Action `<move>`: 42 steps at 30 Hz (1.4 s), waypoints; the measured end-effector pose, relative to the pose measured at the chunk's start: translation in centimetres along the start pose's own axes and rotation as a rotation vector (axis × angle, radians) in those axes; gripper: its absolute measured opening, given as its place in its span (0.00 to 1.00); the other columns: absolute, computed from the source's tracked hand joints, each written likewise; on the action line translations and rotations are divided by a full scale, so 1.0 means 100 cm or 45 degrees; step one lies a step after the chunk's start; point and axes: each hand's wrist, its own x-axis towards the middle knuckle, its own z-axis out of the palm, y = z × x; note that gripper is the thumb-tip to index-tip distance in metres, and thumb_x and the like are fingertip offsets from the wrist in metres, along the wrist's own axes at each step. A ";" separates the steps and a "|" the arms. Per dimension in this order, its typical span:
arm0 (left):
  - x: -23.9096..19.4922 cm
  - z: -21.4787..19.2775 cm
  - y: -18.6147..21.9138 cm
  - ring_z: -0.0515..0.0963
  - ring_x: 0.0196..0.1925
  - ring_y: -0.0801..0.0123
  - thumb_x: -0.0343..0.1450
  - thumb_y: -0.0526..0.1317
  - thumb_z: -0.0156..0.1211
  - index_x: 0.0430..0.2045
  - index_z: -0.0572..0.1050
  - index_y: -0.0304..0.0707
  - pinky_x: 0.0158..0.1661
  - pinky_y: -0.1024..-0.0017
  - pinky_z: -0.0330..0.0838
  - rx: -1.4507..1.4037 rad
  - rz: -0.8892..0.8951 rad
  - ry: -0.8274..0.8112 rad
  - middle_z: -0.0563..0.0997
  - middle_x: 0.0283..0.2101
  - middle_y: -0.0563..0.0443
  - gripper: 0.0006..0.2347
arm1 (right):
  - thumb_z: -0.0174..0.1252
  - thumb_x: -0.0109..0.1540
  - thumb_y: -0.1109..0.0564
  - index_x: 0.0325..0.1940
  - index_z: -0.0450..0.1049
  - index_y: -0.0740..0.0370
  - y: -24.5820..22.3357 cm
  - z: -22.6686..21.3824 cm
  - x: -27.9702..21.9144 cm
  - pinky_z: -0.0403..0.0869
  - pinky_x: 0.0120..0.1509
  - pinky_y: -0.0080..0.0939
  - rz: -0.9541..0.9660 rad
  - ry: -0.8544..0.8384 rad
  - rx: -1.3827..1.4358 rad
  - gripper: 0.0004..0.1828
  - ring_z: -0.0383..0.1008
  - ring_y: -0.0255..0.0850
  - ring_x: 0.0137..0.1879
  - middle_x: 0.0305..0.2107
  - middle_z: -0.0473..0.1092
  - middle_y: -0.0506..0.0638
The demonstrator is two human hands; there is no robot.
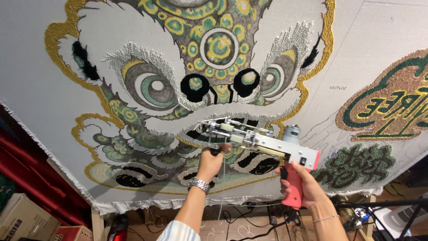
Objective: The person uses a handheld electric tufting gun to apply white yarn into a large canvas stretched on a frame. They focus on filling in the nose and mouth area of a stylized lion face design, moving the tool steadily across the surface to create a textured pile.
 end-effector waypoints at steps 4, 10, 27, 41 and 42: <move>-0.002 0.016 0.014 0.82 0.31 0.72 0.72 0.41 0.64 0.33 0.84 0.32 0.34 0.72 0.73 0.209 -0.165 0.009 0.87 0.31 0.48 0.09 | 0.52 0.60 0.32 0.43 0.72 0.66 0.018 -0.013 -0.010 0.64 0.23 0.40 -0.049 0.102 0.064 0.32 0.63 0.39 0.19 0.14 0.63 0.48; -0.004 0.022 0.022 0.77 0.22 0.71 0.72 0.44 0.65 0.29 0.84 0.30 0.26 0.69 0.68 0.369 -0.346 -0.092 0.86 0.26 0.44 0.12 | 0.51 0.62 0.34 0.44 0.73 0.70 0.028 -0.024 -0.021 0.65 0.22 0.41 -0.173 0.160 0.026 0.33 0.62 0.39 0.19 0.13 0.62 0.50; 0.019 0.002 -0.002 0.82 0.30 0.75 0.72 0.44 0.64 0.32 0.84 0.31 0.33 0.73 0.74 0.236 -0.255 -0.291 0.87 0.31 0.48 0.12 | 0.54 0.62 0.37 0.45 0.76 0.71 0.043 0.023 -0.031 0.64 0.25 0.41 -0.248 0.384 0.008 0.31 0.61 0.39 0.21 0.16 0.62 0.50; 0.061 -0.036 -0.005 0.79 0.27 0.75 0.67 0.45 0.67 0.34 0.79 0.38 0.30 0.75 0.71 0.392 -0.388 -0.359 0.85 0.30 0.50 0.10 | 0.63 0.57 0.47 0.47 0.71 0.65 0.055 0.111 -0.013 0.66 0.26 0.42 -0.518 0.733 -0.033 0.22 0.66 0.40 0.27 0.35 0.75 0.54; 0.063 -0.037 -0.004 0.79 0.26 0.74 0.67 0.45 0.67 0.34 0.79 0.39 0.29 0.75 0.71 0.398 -0.396 -0.367 0.85 0.29 0.49 0.10 | 0.63 0.57 0.47 0.48 0.70 0.65 0.055 0.113 -0.011 0.67 0.26 0.43 -0.524 0.728 -0.029 0.23 0.67 0.40 0.28 0.36 0.75 0.54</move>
